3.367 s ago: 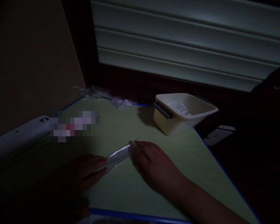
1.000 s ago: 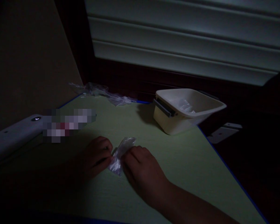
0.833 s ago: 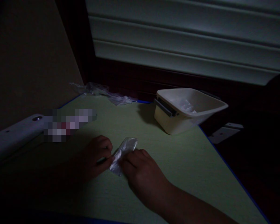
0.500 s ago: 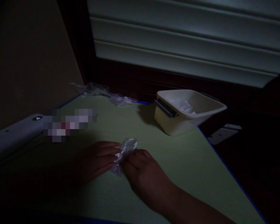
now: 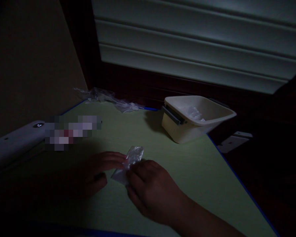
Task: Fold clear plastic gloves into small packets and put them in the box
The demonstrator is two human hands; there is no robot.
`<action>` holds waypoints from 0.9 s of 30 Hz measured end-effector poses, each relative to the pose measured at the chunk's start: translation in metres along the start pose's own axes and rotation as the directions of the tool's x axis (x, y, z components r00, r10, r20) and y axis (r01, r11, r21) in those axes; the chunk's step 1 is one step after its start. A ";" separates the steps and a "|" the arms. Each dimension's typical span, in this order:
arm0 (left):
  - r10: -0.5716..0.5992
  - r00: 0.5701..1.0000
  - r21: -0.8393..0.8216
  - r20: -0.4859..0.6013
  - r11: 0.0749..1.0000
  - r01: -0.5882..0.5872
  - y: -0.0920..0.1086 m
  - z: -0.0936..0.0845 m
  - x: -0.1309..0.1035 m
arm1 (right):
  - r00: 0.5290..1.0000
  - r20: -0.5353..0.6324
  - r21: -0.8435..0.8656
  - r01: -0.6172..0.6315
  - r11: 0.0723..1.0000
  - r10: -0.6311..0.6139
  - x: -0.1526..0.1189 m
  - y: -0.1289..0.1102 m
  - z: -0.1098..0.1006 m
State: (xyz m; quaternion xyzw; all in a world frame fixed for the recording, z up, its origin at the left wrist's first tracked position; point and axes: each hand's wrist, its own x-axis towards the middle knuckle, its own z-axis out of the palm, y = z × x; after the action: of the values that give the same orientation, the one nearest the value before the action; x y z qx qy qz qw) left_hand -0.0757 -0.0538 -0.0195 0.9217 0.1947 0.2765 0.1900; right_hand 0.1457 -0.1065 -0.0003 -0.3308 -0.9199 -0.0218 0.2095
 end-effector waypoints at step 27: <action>-0.211 0.975 -0.014 -0.071 0.977 0.211 0.003 0.003 0.011 | 0.909 -0.005 0.557 -0.344 0.756 0.417 0.003 -0.004 0.006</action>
State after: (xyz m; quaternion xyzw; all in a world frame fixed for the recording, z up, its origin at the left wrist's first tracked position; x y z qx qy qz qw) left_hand -0.0644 -0.0518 -0.0158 0.8847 0.2973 0.2885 0.2138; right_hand 0.1389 -0.1063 -0.0043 -0.4355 -0.7851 0.2623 0.3537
